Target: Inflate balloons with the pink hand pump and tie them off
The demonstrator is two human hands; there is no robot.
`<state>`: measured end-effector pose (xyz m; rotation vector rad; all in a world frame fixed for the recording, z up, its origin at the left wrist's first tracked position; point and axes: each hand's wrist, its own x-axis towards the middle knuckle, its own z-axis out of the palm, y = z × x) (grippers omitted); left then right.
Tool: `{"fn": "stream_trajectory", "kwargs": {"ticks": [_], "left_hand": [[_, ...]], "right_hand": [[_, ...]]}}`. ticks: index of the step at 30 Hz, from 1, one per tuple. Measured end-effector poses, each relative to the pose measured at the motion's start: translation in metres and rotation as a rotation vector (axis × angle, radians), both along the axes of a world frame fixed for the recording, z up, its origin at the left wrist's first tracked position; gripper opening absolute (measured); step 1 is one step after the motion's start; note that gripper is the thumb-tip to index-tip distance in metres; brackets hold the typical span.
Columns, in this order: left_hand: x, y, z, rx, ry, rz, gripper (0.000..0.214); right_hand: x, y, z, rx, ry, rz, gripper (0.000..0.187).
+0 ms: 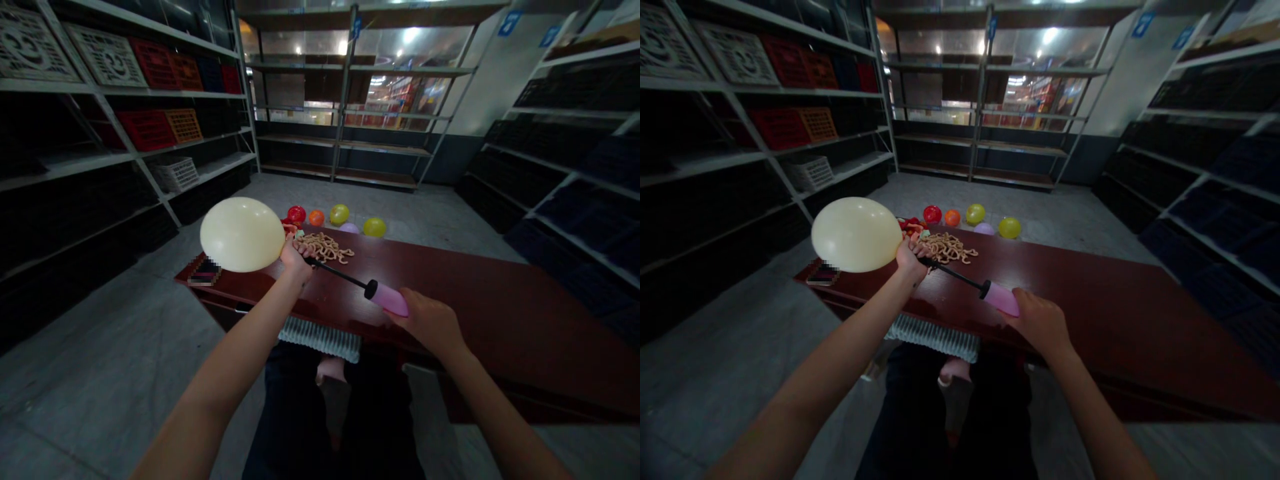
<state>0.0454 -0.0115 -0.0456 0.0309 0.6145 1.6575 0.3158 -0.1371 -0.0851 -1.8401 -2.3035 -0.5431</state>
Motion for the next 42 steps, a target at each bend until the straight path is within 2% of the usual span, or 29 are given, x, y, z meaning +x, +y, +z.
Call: {"fn": "stream_trajectory", "kwargs": {"ticks": [4,8,11,15,18,24,30,38,42], "left_hand": [[-0.001,-0.007,0.0,0.08,-0.04,0.041,0.043],[0.004,-0.02,0.0,0.108,-0.023,0.077,0.044],[0.021,-0.035,0.004,0.082,0.006,0.083,0.043],[0.048,-0.055,0.011,0.055,0.005,0.026,0.043],[0.053,-0.061,0.014,0.036,-0.02,-0.017,0.042],[0.04,-0.053,0.019,-0.031,0.002,-0.07,0.042],[0.023,-0.036,0.029,0.064,0.045,-0.029,0.045],[-0.027,-0.019,0.028,0.064,0.026,0.007,0.04],[-0.028,-0.02,0.031,0.106,0.036,0.003,0.041]], "right_hand": [[-0.008,0.004,0.01,-0.044,0.003,-0.06,0.034],[-0.019,0.006,0.02,-0.068,-0.004,-0.034,0.035],[-0.035,0.005,0.028,-0.071,-0.01,-0.004,0.037],[-0.057,0.004,0.037,-0.068,-0.012,0.016,0.037],[-0.066,0.003,0.037,-0.048,-0.005,0.014,0.036],[-0.065,0.001,0.03,-0.023,0.055,0.034,0.037],[-0.051,0.005,0.03,-0.032,0.071,0.024,0.041],[-0.018,0.0,0.025,-0.058,0.049,0.05,0.045],[-0.015,0.001,0.028,-0.091,0.053,0.029,0.041]]}}
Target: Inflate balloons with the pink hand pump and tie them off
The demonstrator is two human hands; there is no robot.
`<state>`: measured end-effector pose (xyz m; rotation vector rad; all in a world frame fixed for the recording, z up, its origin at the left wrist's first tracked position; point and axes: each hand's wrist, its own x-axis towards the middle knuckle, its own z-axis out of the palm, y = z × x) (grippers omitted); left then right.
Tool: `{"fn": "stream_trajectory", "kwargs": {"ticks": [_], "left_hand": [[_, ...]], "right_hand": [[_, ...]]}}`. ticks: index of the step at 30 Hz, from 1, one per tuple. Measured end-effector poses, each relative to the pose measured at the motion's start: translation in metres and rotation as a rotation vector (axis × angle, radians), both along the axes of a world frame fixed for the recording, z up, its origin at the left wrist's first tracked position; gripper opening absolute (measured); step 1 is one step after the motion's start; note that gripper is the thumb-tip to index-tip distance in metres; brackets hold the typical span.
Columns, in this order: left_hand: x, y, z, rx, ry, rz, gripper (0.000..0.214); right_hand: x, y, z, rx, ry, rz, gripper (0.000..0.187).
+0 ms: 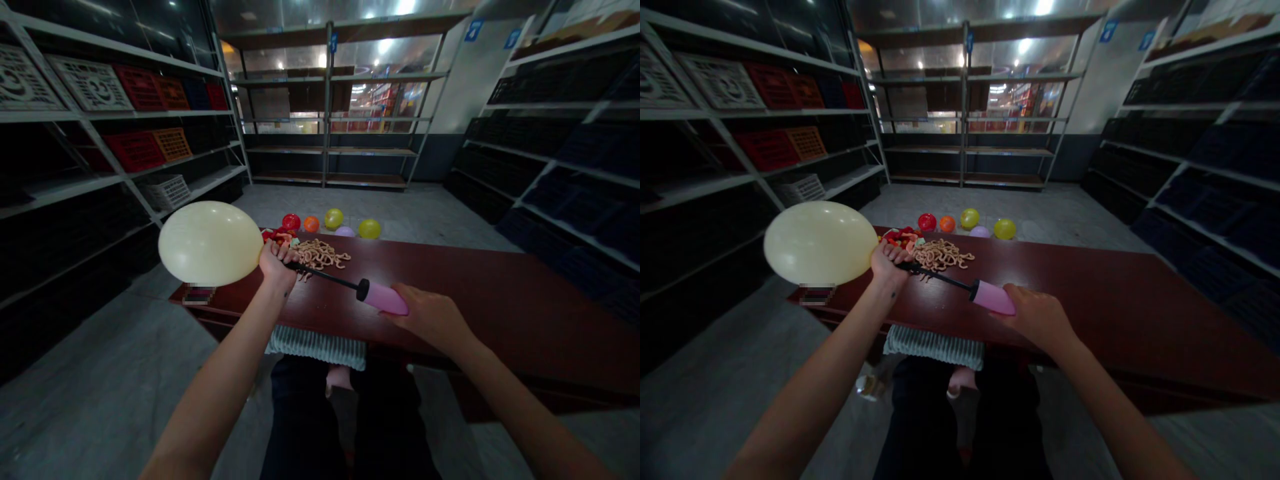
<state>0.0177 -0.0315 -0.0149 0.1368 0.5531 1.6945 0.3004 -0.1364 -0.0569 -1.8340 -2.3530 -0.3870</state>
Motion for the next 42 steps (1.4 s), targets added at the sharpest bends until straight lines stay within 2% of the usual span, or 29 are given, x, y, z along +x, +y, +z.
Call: {"fn": "stream_trajectory", "kwargs": {"ticks": [7,15,18,24,30,33,37,42], "left_hand": [[0.025,-0.006,0.001,0.022,-0.019,0.065,0.042],[0.078,-0.021,-0.01,-0.045,-0.026,0.002,0.042],[0.089,-0.023,-0.014,-0.063,-0.043,-0.015,0.042],[0.076,-0.009,-0.023,-0.086,0.037,-0.068,0.042],[0.043,0.011,-0.025,-0.101,0.078,-0.075,0.042],[0.031,0.015,-0.024,-0.128,0.059,-0.091,0.041],[0.03,0.017,-0.021,-0.126,0.03,-0.075,0.041],[0.044,0.014,-0.017,-0.064,0.014,-0.027,0.043]], "right_hand": [[-0.01,0.005,0.003,-0.131,-0.016,-0.07,0.038],[-0.035,0.016,0.013,-0.07,-0.011,-0.013,0.044],[-0.045,0.019,0.015,-0.072,-0.036,-0.023,0.045],[-0.043,0.013,0.002,-0.066,0.022,-0.023,0.043],[-0.001,-0.003,-0.025,-0.061,0.01,-0.051,0.042],[0.015,-0.011,-0.032,-0.074,0.026,-0.054,0.042],[0.014,-0.011,-0.018,-0.122,0.016,-0.09,0.04],[-0.01,0.001,0.002,-0.194,-0.001,-0.103,0.035]]}}
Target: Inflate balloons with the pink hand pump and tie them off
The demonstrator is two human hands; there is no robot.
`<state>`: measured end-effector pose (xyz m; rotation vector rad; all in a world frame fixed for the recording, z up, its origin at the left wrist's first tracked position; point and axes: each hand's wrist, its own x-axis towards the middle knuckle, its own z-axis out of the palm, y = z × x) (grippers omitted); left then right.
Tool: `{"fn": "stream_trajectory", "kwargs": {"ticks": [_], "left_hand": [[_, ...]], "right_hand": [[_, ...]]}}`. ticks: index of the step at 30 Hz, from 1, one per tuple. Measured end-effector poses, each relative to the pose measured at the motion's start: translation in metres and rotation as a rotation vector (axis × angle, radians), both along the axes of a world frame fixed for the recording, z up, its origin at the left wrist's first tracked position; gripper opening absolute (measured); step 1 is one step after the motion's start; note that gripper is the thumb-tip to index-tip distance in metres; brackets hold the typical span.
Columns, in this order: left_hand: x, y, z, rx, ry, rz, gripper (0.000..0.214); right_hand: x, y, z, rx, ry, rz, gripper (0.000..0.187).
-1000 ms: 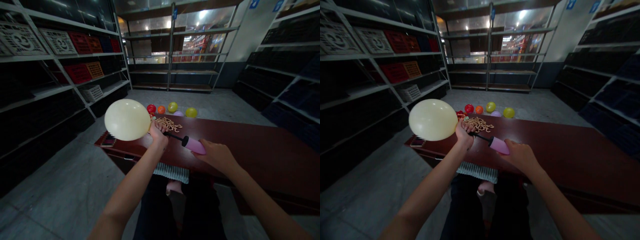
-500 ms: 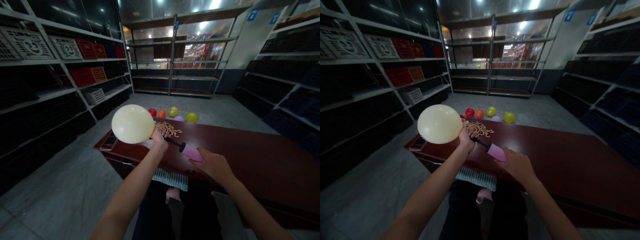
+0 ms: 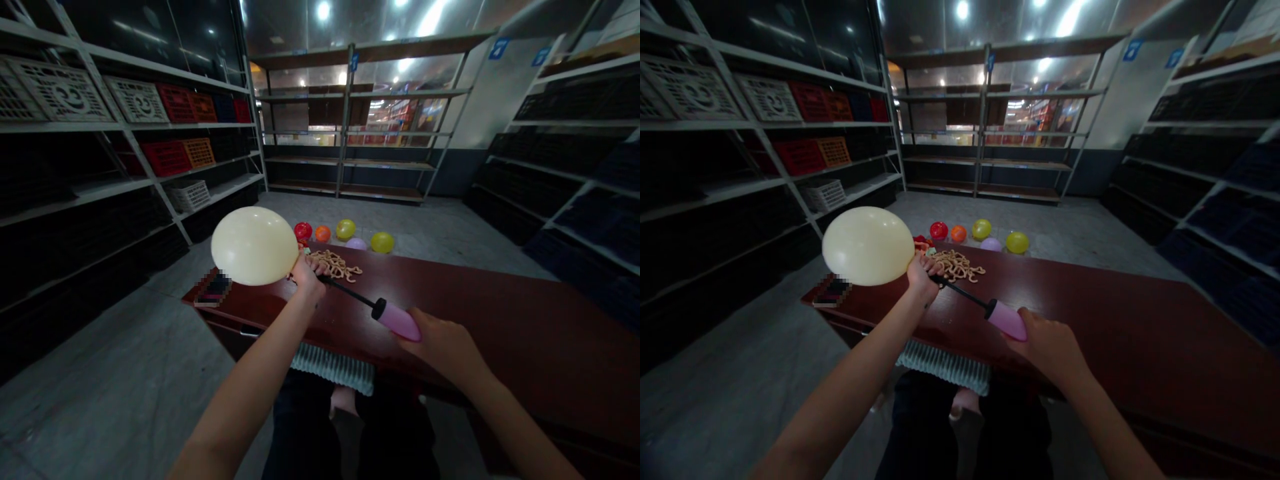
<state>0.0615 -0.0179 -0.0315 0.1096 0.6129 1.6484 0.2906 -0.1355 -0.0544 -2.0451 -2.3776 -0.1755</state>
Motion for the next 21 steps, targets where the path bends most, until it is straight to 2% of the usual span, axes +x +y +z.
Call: {"fn": "stream_trajectory", "kwargs": {"ticks": [6,9,15,21], "left_hand": [[0.03,-0.026,0.0,0.004,0.034,-0.025,0.044],[0.037,-0.034,0.003,-0.024,0.021,-0.01,0.044],[0.035,-0.031,0.007,-0.025,0.016,-0.037,0.044],[0.024,-0.019,-0.002,-0.06,0.034,-0.023,0.04]], "right_hand": [[-0.038,0.013,0.002,0.015,0.06,0.033,0.041],[-0.047,0.017,0.004,0.025,0.07,0.049,0.04],[-0.04,0.016,-0.004,0.104,0.075,0.058,0.04],[-0.023,0.01,-0.02,0.142,0.065,0.071,0.045]]}}
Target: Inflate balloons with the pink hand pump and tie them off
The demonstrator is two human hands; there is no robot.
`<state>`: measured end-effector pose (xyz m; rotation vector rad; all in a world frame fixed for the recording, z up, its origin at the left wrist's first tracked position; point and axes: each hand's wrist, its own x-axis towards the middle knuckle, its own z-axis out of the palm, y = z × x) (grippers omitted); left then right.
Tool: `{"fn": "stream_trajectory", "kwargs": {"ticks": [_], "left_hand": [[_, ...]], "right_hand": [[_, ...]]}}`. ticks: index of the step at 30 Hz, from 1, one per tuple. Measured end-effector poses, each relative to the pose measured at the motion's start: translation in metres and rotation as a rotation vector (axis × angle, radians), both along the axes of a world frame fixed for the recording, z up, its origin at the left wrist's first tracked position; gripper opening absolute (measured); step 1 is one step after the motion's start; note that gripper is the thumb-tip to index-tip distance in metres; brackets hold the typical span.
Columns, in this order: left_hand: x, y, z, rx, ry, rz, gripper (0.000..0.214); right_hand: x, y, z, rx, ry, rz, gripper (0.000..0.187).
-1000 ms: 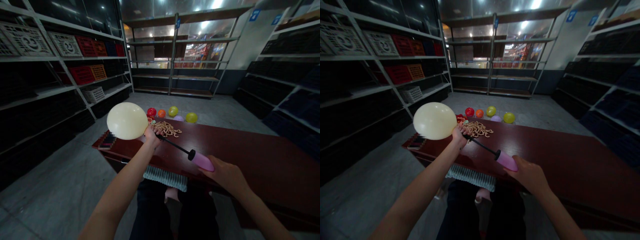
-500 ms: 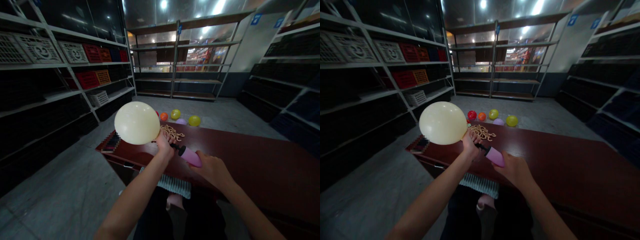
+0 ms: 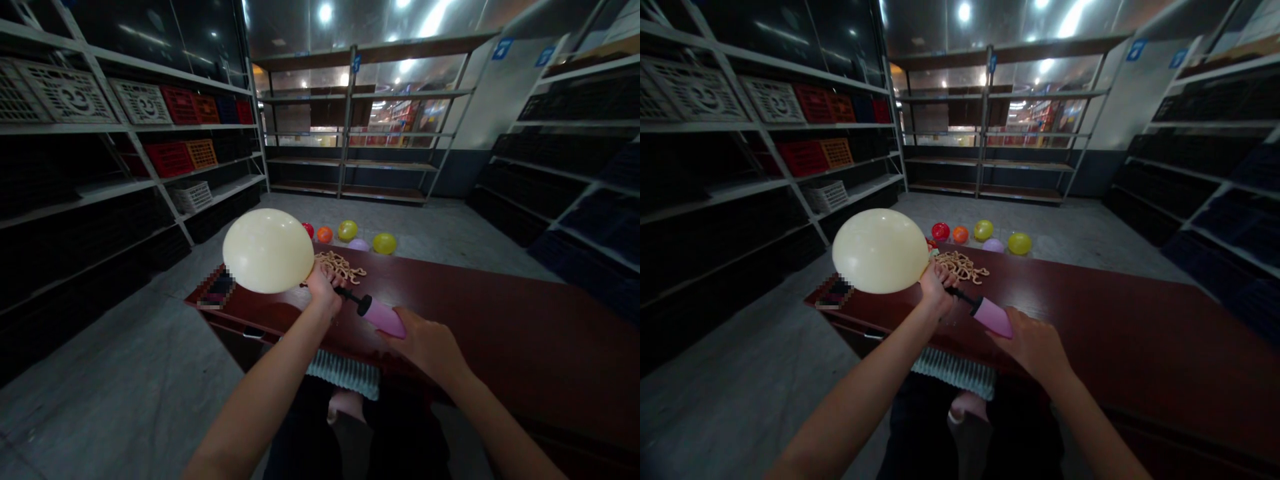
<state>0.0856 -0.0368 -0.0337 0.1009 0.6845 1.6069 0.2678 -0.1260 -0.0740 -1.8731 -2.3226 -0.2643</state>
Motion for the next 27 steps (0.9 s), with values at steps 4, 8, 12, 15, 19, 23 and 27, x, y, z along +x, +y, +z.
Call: {"fn": "stream_trajectory", "kwargs": {"ticks": [4,8,12,15,19,23,27], "left_hand": [[-0.018,0.014,-0.005,0.03,-0.004,-0.013,0.038],[-0.033,0.024,-0.007,0.02,-0.032,-0.022,0.041],[-0.037,0.025,-0.004,0.012,-0.04,0.0,0.04],[-0.035,0.024,0.002,0.026,-0.03,0.057,0.041],[-0.03,0.02,0.01,0.07,-0.026,0.108,0.043],[-0.014,0.01,0.013,0.121,-0.006,0.071,0.045],[0.009,-0.004,0.015,0.125,0.023,0.042,0.045]], "right_hand": [[0.025,-0.006,-0.006,0.026,-0.018,0.024,0.04],[0.051,-0.012,-0.009,0.058,0.003,0.043,0.038],[0.056,-0.011,-0.003,0.032,0.033,0.033,0.042],[0.049,-0.006,0.006,-0.075,0.074,-0.001,0.039],[0.04,0.003,0.015,-0.151,0.134,-0.015,0.035],[0.023,0.015,0.018,-0.146,0.189,0.038,0.038],[0.0,0.026,0.025,-0.18,0.229,0.061,0.043]]}}
